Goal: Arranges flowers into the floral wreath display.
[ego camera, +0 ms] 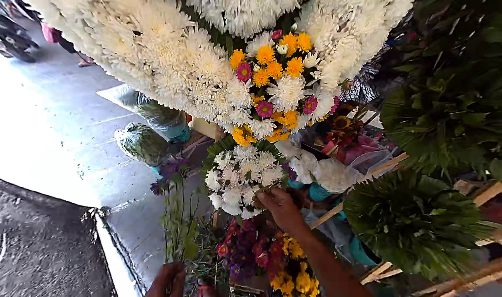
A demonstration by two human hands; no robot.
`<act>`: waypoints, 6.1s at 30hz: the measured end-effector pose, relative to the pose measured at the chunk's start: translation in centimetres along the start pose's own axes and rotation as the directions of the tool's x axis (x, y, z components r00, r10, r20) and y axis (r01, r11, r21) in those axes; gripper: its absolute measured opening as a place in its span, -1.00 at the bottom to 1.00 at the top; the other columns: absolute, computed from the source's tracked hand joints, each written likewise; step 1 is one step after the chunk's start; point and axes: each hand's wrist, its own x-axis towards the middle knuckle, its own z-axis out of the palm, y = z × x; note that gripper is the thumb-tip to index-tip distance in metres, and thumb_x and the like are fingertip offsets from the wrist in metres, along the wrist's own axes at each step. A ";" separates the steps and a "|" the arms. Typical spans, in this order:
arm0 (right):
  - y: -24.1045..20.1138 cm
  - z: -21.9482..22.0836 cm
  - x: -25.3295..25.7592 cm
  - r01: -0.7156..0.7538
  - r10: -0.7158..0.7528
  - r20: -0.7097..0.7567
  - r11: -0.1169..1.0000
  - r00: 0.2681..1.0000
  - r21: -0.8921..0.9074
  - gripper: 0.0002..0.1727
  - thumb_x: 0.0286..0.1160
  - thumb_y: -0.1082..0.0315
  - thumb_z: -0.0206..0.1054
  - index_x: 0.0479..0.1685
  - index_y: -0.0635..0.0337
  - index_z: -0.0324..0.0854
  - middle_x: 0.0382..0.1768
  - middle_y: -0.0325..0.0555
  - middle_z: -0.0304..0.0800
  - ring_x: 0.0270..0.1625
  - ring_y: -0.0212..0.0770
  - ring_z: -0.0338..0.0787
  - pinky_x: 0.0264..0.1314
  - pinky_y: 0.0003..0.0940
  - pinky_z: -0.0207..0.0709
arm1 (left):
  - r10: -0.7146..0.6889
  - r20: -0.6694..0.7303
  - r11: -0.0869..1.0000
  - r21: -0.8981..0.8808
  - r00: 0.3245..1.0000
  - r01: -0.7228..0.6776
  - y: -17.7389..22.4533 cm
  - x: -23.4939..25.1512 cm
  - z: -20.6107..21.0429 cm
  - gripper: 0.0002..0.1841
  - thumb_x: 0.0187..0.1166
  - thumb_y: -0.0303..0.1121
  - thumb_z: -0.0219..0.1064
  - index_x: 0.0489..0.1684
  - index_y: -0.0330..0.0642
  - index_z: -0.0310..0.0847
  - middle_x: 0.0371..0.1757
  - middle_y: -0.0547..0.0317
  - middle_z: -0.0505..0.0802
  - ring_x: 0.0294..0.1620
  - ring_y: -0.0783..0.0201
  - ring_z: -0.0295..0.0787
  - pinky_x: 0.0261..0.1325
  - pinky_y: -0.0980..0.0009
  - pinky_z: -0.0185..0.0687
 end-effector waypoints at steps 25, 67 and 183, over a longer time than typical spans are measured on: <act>-2.4 6.2 -3.0 -0.125 0.133 0.388 0.991 0.912 -0.045 -0.70 0.77 0.26 0.22 0.04 0.34 0.73 -0.11 -0.12 0.80 -0.18 -0.35 0.77 -0.01 -0.34 0.74 | 0.189 -0.146 0.963 -0.166 0.971 -0.212 2.7 1.0 6.6 -0.28 0.67 0.32 0.05 0.07 -0.24 0.76 -0.08 0.07 0.72 -0.11 0.38 0.64 -0.05 0.40 0.65; -18.5 -3.5 21.6 -0.242 -0.696 -0.154 -0.030 0.702 -0.970 -0.71 0.52 0.29 0.28 0.04 0.19 0.84 0.76 0.10 0.30 0.88 0.32 -0.08 0.79 0.52 -0.57 | 0.077 -0.200 0.972 -0.201 0.977 -0.118 -2.8 1.3 2.6 -0.72 0.62 -0.32 0.21 -0.22 -0.41 0.69 -0.26 0.06 0.68 -0.24 0.43 0.59 -0.14 0.51 0.58; -1.2 -0.4 24.5 0.492 -0.471 -0.882 0.768 0.002 -0.409 -0.18 0.15 0.48 0.44 0.61 0.43 0.32 0.76 0.44 -0.03 0.81 0.20 0.02 0.82 -0.03 -0.03 | -0.214 -0.149 0.966 -0.181 0.965 0.186 -1.1 2.5 -0.7 -0.92 0.64 -0.44 0.21 -0.21 -0.12 0.61 -0.65 0.54 0.60 -0.77 0.60 0.39 -0.69 0.60 0.41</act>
